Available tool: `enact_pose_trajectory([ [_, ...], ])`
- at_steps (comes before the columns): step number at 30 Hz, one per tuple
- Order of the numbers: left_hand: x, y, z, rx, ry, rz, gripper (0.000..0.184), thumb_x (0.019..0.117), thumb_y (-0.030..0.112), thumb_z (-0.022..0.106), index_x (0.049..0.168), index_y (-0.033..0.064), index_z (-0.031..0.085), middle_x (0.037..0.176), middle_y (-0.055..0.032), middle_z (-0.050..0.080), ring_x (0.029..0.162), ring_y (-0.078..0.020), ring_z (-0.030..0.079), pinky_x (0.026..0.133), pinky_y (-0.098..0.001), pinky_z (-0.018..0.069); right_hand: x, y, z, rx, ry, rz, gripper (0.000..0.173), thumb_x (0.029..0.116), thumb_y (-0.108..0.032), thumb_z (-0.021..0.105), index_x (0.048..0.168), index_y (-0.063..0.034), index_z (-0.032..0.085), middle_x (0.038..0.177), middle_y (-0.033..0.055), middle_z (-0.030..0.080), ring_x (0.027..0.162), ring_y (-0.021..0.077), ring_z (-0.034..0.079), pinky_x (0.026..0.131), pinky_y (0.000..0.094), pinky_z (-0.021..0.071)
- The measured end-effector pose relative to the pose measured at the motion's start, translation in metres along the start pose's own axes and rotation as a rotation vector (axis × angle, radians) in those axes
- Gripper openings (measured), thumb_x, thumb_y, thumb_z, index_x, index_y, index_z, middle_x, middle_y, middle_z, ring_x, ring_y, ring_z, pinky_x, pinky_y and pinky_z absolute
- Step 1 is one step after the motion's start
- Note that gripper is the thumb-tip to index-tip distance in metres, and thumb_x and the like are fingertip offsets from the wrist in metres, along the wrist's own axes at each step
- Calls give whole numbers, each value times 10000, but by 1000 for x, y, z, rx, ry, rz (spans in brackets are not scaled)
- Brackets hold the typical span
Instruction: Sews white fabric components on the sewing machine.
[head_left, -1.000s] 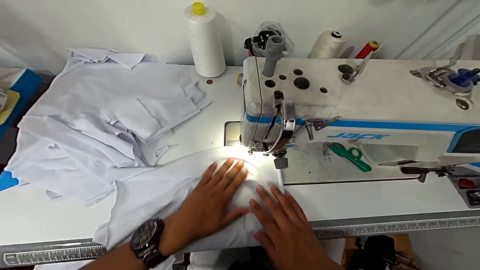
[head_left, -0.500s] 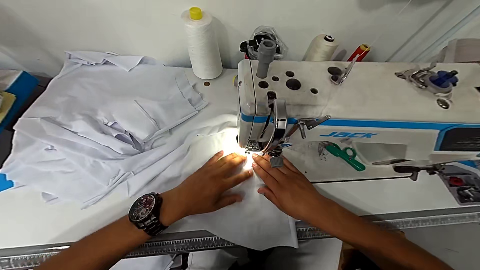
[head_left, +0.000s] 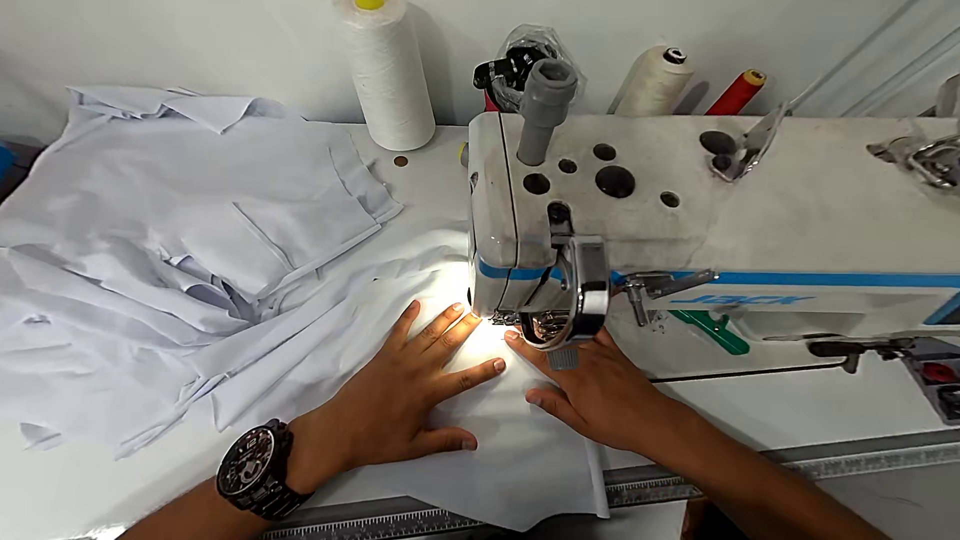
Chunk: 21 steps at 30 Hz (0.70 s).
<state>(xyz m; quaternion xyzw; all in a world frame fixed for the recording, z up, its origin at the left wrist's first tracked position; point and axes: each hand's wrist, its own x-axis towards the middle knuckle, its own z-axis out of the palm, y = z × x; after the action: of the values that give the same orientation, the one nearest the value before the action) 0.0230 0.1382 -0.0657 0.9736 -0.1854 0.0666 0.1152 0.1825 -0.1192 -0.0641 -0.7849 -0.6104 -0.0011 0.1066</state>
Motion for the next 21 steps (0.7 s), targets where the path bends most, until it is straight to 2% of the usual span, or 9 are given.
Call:
enact_pose_trajectory([
  [8, 0, -3, -3, 7, -9, 7, 710, 925, 814, 325, 1518, 449, 465, 1643, -102, 359, 1552, -325, 253, 1171, -739, 190, -1, 0, -1, -8, -7, -8, 605, 1063, -588, 282, 1468, -247, 573, 1461, -28, 596, 1450, 182, 441, 1188, 534, 304],
  [14, 4, -8, -3, 3, -3, 4, 696, 921, 805, 352, 1500, 445, 493, 1606, -117, 414, 1538, -346, 281, 1156, -755, 200, 5, 5, -4, -21, -10, -13, 601, 1058, -587, 296, 1426, -227, 606, 1427, -17, 614, 1427, 201, 464, 1163, 542, 323],
  [16, 4, -9, -3, 6, -2, -2, 701, 916, 807, 360, 1502, 445, 491, 1610, -119, 409, 1538, -346, 281, 1159, -751, 200, 7, 6, -6, -19, -4, -20, 592, 1055, -585, 307, 1391, -216, 626, 1399, -8, 628, 1398, 206, 490, 1147, 538, 336],
  [21, 9, -16, -5, 13, 9, -29, 708, 909, 820, 355, 1495, 450, 500, 1597, -138, 430, 1527, -343, 314, 1161, -745, 211, 13, 7, -10, -6, 34, -7, 570, 1050, -571, 331, 1225, -174, 700, 1253, 9, 686, 1245, 214, 597, 1027, 501, 434],
])
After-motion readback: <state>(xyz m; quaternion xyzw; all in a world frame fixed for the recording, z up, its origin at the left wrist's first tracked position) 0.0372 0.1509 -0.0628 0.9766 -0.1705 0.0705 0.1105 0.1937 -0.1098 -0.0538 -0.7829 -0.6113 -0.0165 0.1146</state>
